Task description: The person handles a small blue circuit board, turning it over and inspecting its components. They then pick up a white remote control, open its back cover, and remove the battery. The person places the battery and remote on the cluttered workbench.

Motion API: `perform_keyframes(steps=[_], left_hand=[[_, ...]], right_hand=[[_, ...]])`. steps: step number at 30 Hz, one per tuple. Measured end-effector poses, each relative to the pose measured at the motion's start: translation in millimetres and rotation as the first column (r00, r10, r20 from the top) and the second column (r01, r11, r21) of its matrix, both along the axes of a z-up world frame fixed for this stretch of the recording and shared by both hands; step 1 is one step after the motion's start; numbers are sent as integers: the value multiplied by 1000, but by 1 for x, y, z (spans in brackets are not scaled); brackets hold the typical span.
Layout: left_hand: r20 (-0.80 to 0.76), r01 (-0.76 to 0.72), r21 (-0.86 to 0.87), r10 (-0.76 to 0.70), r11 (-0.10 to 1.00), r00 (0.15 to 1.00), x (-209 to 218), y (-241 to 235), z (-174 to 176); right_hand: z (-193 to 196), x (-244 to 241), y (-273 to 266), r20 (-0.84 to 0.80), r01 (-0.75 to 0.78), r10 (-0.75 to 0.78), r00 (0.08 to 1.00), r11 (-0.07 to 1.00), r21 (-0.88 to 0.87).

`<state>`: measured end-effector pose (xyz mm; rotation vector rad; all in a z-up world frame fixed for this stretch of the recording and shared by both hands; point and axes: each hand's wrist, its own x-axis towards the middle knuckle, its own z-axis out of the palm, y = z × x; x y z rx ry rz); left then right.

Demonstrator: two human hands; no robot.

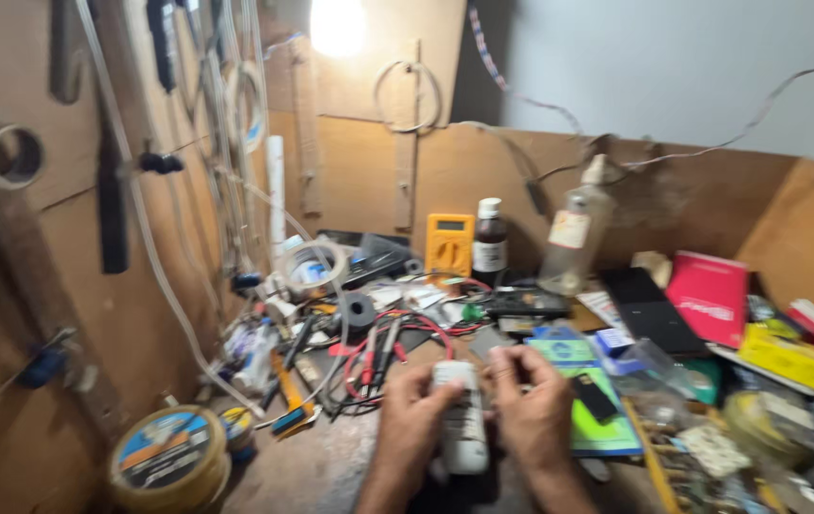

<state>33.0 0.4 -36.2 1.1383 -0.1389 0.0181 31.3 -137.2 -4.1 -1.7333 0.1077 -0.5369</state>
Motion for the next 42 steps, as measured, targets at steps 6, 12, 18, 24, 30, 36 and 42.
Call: perform_keyframes(steps=[6, 12, 18, 24, 30, 36, 42], left_hand=[[-57, -47, -117, 40, 992, 998, -14, 2, 13], [-32, -149, -15, 149, 989, 988, -21, 0, 21], [-58, -111, 75, 115, 991, 992, -24, 18, 19], [-83, -254, 110, 264, 961, 961, -30, 56, 12], [-176, -238, 258, 288, 936, 941, -44, 47, 29], [-166, -228, 389, 311, 893, 936, -55, 43, 45], [-184, -245, 355, 325, 902, 928, -53, 41, 46]], right_hand=[[5, -27, 9, 108, -4, 48, 993, 927, -376], [8, -36, 5, 280, 70, 83, 956, 866, -496], [8, -35, 7, 202, 56, 65, 977, 838, -542], [7, -30, 8, 81, -9, 60, 995, 853, -522], [8, -30, 10, 33, -17, 45, 998, 802, -597], [4, -28, 9, -61, -63, 35, 998, 828, -558], [5, -26, 7, 22, 24, -17, 1000, 925, -378]])
